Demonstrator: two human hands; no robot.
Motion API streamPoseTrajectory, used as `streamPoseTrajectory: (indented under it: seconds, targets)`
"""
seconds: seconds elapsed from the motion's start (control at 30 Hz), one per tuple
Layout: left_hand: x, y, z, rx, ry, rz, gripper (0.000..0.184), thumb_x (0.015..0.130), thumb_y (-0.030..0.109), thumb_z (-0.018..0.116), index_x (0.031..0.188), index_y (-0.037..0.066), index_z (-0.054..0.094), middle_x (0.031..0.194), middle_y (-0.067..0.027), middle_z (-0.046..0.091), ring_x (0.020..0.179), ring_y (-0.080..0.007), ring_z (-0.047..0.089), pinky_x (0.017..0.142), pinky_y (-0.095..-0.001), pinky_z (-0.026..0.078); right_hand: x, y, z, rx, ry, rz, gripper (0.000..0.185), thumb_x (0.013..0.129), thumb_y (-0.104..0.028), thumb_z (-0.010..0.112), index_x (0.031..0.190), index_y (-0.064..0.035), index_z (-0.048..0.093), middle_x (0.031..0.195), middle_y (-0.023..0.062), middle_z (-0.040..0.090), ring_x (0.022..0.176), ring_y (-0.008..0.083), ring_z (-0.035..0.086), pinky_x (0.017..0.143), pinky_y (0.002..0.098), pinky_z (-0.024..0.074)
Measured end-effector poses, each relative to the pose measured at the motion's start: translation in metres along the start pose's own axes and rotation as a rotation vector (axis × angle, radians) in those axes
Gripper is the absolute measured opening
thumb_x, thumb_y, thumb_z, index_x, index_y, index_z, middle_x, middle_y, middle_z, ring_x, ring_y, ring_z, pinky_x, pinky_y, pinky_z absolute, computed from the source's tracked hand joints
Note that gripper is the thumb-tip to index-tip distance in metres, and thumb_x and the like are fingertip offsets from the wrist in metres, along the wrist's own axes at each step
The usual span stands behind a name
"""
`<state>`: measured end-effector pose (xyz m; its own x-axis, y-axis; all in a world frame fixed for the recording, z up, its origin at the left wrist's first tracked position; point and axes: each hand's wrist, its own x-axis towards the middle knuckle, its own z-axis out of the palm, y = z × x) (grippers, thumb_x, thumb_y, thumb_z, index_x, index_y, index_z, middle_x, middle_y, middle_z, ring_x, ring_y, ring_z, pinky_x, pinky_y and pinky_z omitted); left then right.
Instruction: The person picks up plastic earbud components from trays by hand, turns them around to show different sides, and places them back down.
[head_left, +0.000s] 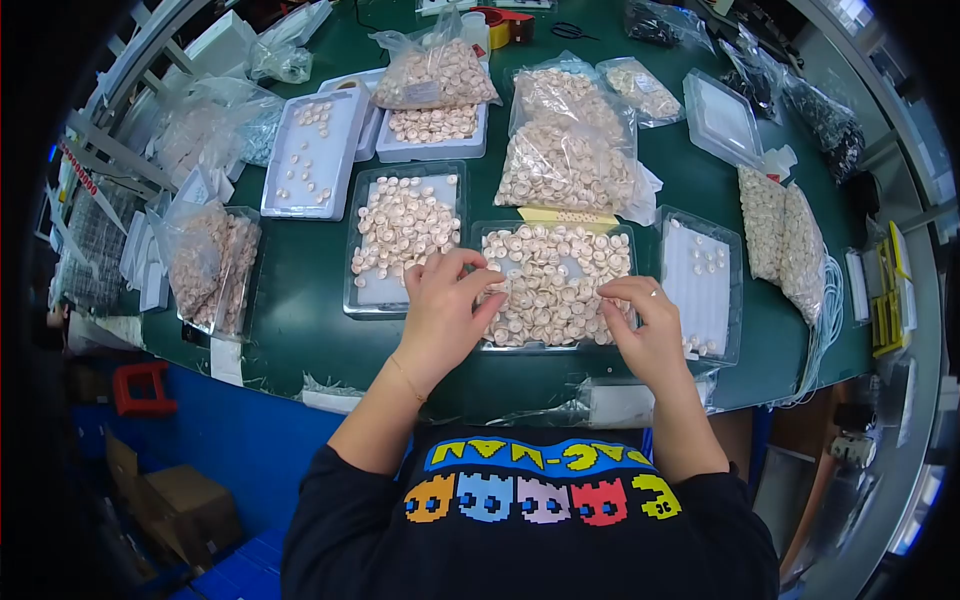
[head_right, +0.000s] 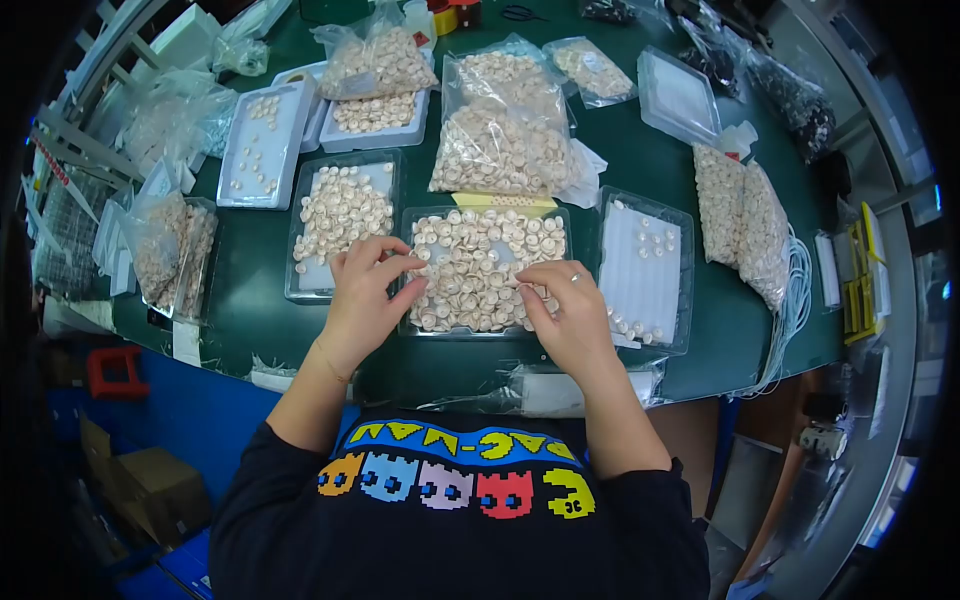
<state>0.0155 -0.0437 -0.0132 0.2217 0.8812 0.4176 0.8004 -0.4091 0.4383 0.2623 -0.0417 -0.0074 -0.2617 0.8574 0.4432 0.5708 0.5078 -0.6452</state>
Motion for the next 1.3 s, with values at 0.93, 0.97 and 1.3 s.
streamPoseTrajectory:
  seconds: [0.93, 0.97, 1.3]
  targets:
    - [0.008, 0.004, 0.05, -0.082, -0.207, 0.038, 0.008, 0.075, 0.019, 0.063, 0.079, 0.012, 0.06, 0.072, -0.0019, 0.055, 0.069, -0.0202, 0.054, 0.069, -0.0347, 0.03, 0.029, 0.015, 0.044, 0.073, -0.31, 0.177, 0.019, 0.078, -0.002, 0.057, 0.096, -0.0022, 0.061, 0.087, 0.0141, 0.062, 0.074, 0.0273, 0.061, 0.067, 0.0316, 0.0481]
    - [0.008, 0.003, 0.047, -0.113, -0.228, 0.021, 0.008, 0.075, 0.018, 0.062, 0.08, 0.011, 0.061, 0.071, -0.0024, 0.055, 0.069, -0.0205, 0.054, 0.068, -0.0345, 0.03, 0.028, 0.015, 0.041, 0.088, -0.303, 0.189, 0.019, 0.078, -0.002, 0.057, 0.096, -0.0018, 0.062, 0.087, 0.0145, 0.063, 0.073, 0.0268, 0.061, 0.067, 0.0311, 0.0481]
    - [0.007, 0.006, 0.027, -0.725, -0.367, -0.345, 0.018, 0.08, 0.011, 0.06, 0.097, 0.008, 0.066, 0.067, -0.004, 0.051, 0.061, -0.0113, 0.049, 0.06, -0.0256, 0.036, 0.023, 0.01, 0.028, 0.107, -0.286, 0.202, 0.018, 0.083, -0.007, 0.054, 0.098, -0.0015, 0.062, 0.087, 0.0149, 0.063, 0.072, 0.0242, 0.062, 0.065, 0.0288, 0.0481]
